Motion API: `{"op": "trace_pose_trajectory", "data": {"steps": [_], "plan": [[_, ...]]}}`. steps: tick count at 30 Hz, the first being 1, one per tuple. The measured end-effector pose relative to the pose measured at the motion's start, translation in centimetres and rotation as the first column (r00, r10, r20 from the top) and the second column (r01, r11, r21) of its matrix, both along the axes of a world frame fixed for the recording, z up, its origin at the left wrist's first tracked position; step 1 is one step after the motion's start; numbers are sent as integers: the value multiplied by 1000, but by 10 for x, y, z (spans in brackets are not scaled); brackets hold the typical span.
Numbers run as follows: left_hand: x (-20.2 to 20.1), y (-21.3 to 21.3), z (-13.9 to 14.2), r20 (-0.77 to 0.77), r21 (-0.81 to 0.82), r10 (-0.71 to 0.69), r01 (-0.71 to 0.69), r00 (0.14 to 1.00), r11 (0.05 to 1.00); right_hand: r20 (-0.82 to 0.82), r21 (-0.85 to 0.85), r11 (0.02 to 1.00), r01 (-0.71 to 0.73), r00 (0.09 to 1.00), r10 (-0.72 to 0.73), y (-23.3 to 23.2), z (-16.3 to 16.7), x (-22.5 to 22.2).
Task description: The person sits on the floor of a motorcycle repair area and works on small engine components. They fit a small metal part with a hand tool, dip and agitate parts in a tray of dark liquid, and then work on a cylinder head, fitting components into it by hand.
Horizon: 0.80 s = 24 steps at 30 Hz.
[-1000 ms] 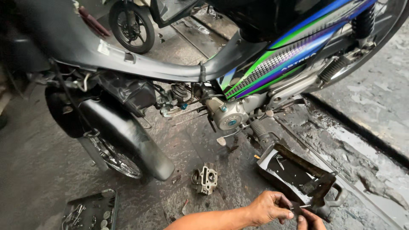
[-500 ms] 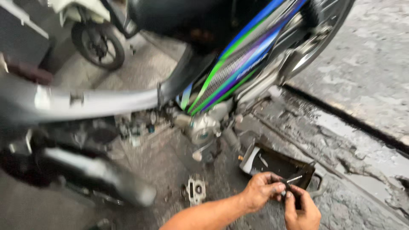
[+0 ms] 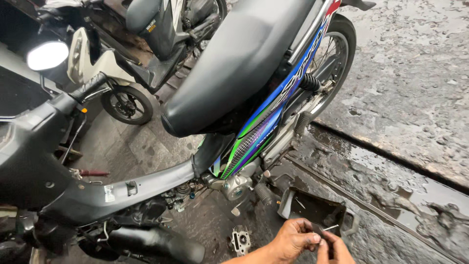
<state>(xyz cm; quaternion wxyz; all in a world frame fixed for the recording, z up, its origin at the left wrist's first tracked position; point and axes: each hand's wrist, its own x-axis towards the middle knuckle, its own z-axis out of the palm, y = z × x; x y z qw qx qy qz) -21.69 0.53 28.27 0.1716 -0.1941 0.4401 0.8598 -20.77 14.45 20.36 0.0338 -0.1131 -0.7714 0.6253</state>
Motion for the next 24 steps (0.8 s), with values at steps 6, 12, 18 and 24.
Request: {"op": "trace_pose_trajectory", "data": {"steps": [6,12,18,24], "plan": [[-3,12,-5,9,-46,-49,50,999,998,-104,32,999,-20,994,23,20,18,-1],[-9,7,-91,-47,-86,-103,99,994,991,-109,231,961,-155,977,184,31,7,-8],[12,-7,-201,-146,38,-116,122,983,992,-214,324,917,-231,927,309,14,-54,-3],[37,-19,-279,-222,86,-61,81,973,993,-224,406,865,-294,886,406,-5,-125,25]]}}
